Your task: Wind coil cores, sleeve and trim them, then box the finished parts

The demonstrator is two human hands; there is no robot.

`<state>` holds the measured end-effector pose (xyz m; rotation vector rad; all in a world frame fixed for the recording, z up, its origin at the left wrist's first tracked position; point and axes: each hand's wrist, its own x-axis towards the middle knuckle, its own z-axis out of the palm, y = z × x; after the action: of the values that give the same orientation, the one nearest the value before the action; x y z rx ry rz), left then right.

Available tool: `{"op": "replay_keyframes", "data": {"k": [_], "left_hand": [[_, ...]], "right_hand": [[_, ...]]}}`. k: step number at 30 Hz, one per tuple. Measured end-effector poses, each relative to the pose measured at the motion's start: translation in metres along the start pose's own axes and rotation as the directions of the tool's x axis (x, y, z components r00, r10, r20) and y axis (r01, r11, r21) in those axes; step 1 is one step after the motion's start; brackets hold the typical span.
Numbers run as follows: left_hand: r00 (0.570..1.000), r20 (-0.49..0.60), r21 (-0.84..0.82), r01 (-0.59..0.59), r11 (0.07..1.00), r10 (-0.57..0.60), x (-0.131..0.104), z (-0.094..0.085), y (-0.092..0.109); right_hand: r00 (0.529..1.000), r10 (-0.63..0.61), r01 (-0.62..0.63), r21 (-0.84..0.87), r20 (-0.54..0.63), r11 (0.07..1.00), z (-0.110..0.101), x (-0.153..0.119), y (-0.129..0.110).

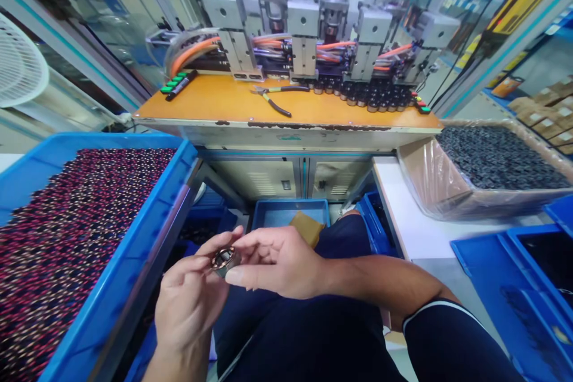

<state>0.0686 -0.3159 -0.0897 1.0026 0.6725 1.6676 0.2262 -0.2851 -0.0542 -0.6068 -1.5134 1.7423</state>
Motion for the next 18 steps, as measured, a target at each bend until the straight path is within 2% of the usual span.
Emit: {"op": "replay_keyframes", "data": {"k": [1, 2, 3, 4, 5, 6, 7, 8, 10, 11, 14, 16, 17, 18], "left_hand": [[0.997, -0.066, -0.017, 0.048, 0.999, -0.049, 0.003, 0.0, -0.002], [0.983, -0.156, -0.013, 0.099, 0.995, -0.1, 0.005, 0.0, -0.004], [0.957, -0.264, 0.024, 0.133, 0.991, -0.122, 0.006, 0.0, -0.006], [0.926, -0.368, 0.102, 0.134, 0.986, -0.088, 0.005, -0.001, -0.008], [0.903, -0.43, 0.22, 0.099, 0.97, 0.005, 0.003, -0.002, -0.008], [0.897, -0.423, 0.362, 0.038, 0.932, 0.128, -0.001, -0.002, -0.008], [0.907, -0.346, 0.502, -0.039, 0.864, 0.242, -0.006, -0.002, -0.006], [0.923, -0.224, 0.614, -0.116, 0.781, 0.313, -0.011, -0.002, -0.004], [0.952, 0.0, 0.73, -0.209, 0.65, 0.306, -0.018, 0.001, 0.003], [0.962, 0.05, 0.758, -0.213, 0.617, 0.27, -0.019, 0.004, 0.005], [0.975, 0.057, 0.791, -0.175, 0.587, 0.214, -0.015, 0.009, 0.011], [0.982, 0.044, 0.787, -0.149, 0.599, 0.185, -0.01, 0.011, 0.012], [0.986, 0.033, 0.781, -0.129, 0.611, 0.166, -0.008, 0.011, 0.012], [0.989, 0.014, 0.773, -0.103, 0.626, 0.145, -0.007, 0.011, 0.012]], "right_hand": [[0.986, -0.162, 0.153, -0.149, -0.049, 0.977, -0.002, 0.001, 0.003], [0.935, -0.348, 0.304, -0.347, -0.072, 0.887, -0.004, 0.003, 0.005], [0.85, -0.525, 0.418, -0.552, -0.043, 0.721, -0.007, 0.004, 0.006], [0.75, -0.661, 0.474, -0.718, 0.026, 0.509, -0.012, 0.006, 0.008], [0.66, -0.743, 0.479, -0.825, 0.112, 0.3, -0.017, 0.008, 0.009], [0.597, -0.778, 0.461, -0.878, 0.197, 0.131, -0.022, 0.009, 0.009], [0.559, -0.784, 0.445, -0.895, 0.268, 0.011, -0.027, 0.01, 0.01], [0.539, -0.776, 0.442, -0.894, 0.327, -0.07, -0.031, 0.011, 0.011], [0.519, -0.756, 0.45, -0.879, 0.4, -0.157, -0.037, 0.012, 0.013], [0.508, -0.748, 0.459, -0.869, 0.428, -0.185, -0.038, 0.012, 0.014], [0.476, -0.744, 0.475, -0.849, 0.468, -0.23, -0.037, 0.013, 0.018], [0.479, -0.746, 0.507, -0.84, 0.462, -0.195, -0.033, 0.01, 0.015], [0.504, -0.751, 0.522, -0.843, 0.427, -0.129, -0.031, 0.007, 0.01], [0.555, -0.748, 0.524, -0.852, 0.365, -0.027, -0.03, 0.003, 0.002]]}}
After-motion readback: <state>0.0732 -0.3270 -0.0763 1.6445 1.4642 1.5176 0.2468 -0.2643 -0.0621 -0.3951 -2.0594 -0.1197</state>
